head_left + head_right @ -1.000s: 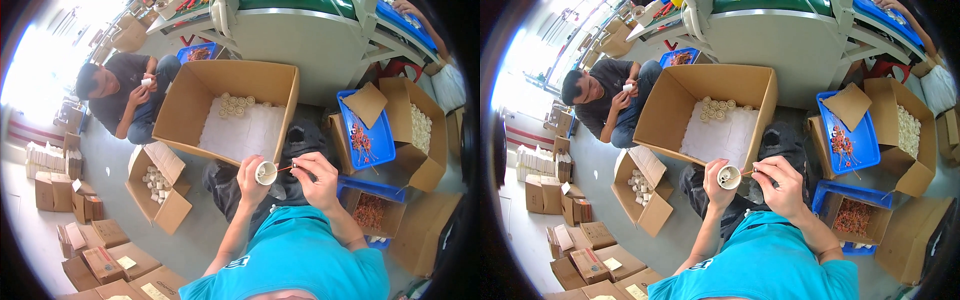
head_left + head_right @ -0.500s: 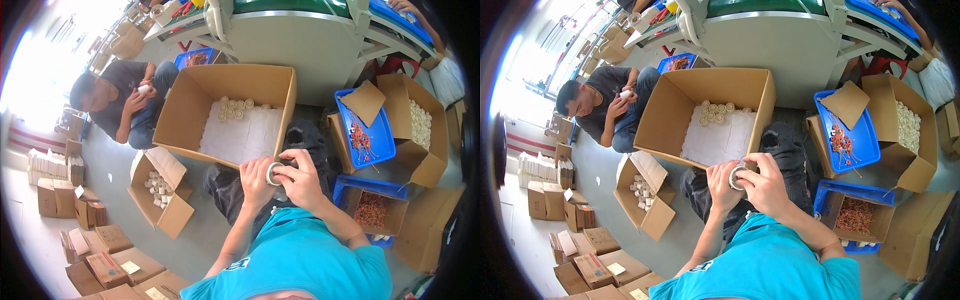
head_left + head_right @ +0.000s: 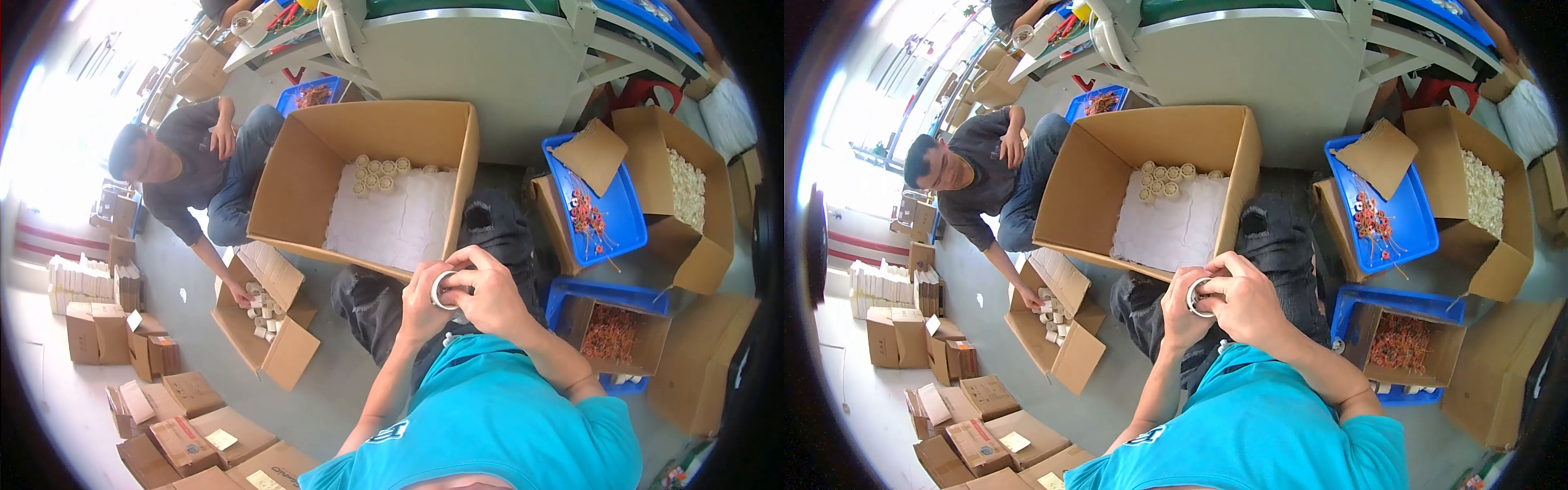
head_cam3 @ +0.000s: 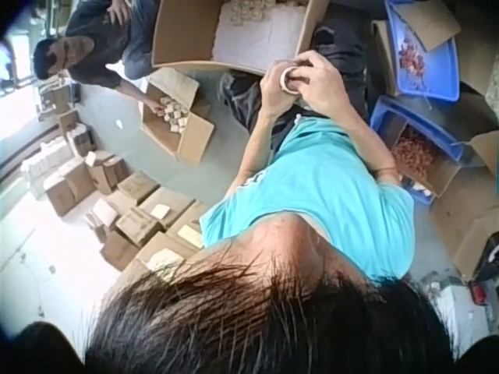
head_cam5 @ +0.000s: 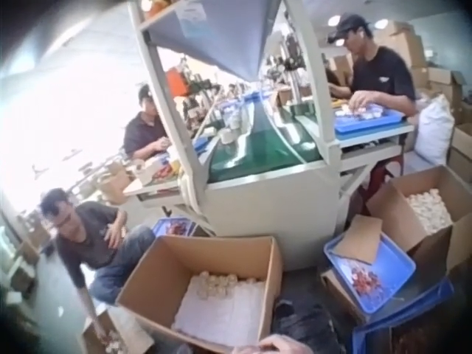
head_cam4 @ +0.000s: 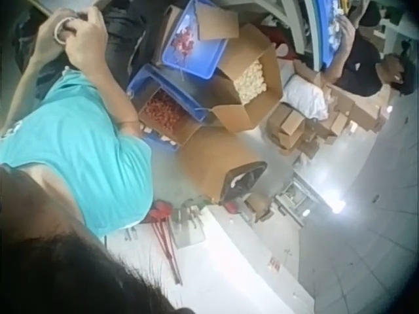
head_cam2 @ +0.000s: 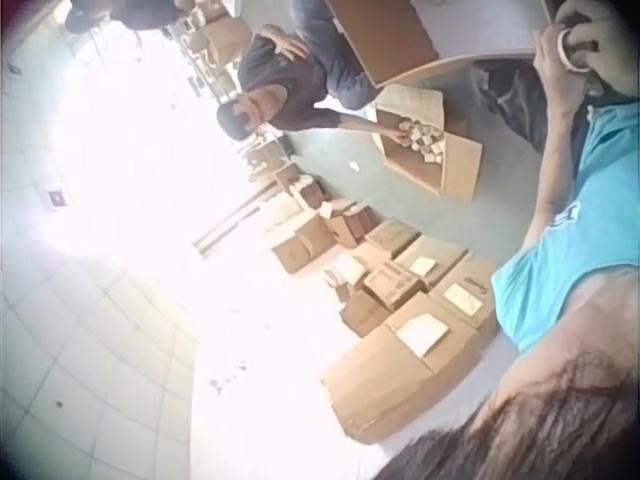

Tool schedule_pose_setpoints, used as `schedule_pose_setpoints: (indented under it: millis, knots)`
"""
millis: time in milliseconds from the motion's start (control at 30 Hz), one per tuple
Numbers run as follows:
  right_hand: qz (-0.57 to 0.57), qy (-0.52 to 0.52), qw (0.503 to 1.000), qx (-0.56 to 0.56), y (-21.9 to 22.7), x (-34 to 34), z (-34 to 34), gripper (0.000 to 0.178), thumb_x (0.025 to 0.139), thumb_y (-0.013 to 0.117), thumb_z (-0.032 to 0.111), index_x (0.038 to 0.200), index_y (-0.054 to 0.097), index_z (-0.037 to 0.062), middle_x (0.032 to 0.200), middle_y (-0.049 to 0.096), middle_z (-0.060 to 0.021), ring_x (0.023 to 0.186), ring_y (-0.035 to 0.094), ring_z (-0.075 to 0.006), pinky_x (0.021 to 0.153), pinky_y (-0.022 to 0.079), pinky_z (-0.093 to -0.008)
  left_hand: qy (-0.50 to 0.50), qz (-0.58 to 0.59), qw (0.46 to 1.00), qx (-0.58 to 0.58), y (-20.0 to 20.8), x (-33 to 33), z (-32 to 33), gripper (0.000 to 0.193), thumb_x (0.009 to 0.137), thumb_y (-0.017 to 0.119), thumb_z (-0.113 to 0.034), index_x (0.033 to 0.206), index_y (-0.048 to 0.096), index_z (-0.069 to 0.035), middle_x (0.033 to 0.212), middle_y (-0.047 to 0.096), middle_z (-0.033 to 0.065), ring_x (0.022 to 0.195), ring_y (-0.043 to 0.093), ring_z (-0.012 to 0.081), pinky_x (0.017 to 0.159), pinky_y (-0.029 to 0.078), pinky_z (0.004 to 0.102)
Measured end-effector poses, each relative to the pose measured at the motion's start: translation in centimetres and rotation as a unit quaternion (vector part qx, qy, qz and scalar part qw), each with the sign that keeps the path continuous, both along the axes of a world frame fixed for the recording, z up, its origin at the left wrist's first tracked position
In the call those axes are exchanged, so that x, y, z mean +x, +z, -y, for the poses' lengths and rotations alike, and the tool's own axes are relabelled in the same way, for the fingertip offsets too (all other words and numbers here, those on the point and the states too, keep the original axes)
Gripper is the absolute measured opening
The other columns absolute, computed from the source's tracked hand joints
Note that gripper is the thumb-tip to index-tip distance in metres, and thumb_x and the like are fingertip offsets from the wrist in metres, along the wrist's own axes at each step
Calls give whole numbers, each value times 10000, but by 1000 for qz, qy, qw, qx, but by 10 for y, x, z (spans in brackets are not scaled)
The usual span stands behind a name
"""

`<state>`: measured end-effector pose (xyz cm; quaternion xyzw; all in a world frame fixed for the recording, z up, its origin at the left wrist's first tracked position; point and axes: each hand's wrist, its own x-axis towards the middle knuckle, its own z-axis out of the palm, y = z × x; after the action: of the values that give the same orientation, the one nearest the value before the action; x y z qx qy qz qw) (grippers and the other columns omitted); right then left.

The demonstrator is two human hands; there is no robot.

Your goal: The person packages and organizes small white electronic components into cardboard boxes by hand.

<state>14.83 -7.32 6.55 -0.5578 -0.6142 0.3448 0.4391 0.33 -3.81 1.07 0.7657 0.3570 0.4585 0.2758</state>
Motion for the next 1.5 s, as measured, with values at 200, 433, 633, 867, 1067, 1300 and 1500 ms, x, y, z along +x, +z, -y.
schedule_pose_setpoints:
  millis: [200,433,633,867,1067,1300,1500]
  knots:
    - [-8,-22,1000,4,-2,-2,2,175,719,754,31,893,758,31,997,635,-99,947,629,-260,845,515,-369,-15,-4,1000,-5,3,-2,-2,452,652,817,11,1045,600,-39,979,655,135,815,686,269,679,563,337]
    - [11,-20,999,24,3,1,6,142,700,751,20,842,747,29,973,628,-94,923,631,-259,812,517,-370,-45,-4,999,-15,8,-2,0,455,643,820,5,1040,598,-29,961,650,141,824,673,267,682,551,336]
    - [29,-13,999,33,-1,4,5,127,690,756,20,814,742,37,924,604,-84,887,623,-253,759,517,-372,-80,-8,996,-45,8,-1,-2,459,634,814,7,1039,601,-32,936,643,128,802,668,279,666,545,336]
    - [50,-7,997,54,-4,6,5,139,675,756,12,810,741,42,885,585,-80,831,613,-256,718,512,-379,-129,-29,989,-71,12,-3,-9,439,634,798,15,1024,604,-38,914,638,118,798,660,301,672,537,352]
    - [39,-34,997,49,-14,5,4,115,693,755,54,806,742,67,890,574,-62,879,614,-246,725,524,-385,-134,-59,987,-67,9,-1,-13,455,618,795,26,1020,592,-35,958,646,116,823,651,309,685,537,364]
    - [-6,-24,999,45,-14,16,-9,168,689,754,-17,851,744,24,927,597,-99,858,621,-258,756,524,-371,-131,-42,989,-51,8,7,-24,497,621,807,14,1059,578,-41,972,649,117,842,654,308,701,541,372]
    - [-59,-64,996,36,-20,46,-19,179,738,747,55,917,753,43,998,624,-101,911,635,-252,807,523,-345,-153,-70,986,-22,19,37,-56,515,627,827,-29,1080,582,-49,1013,648,137,919,648,328,754,531,389]
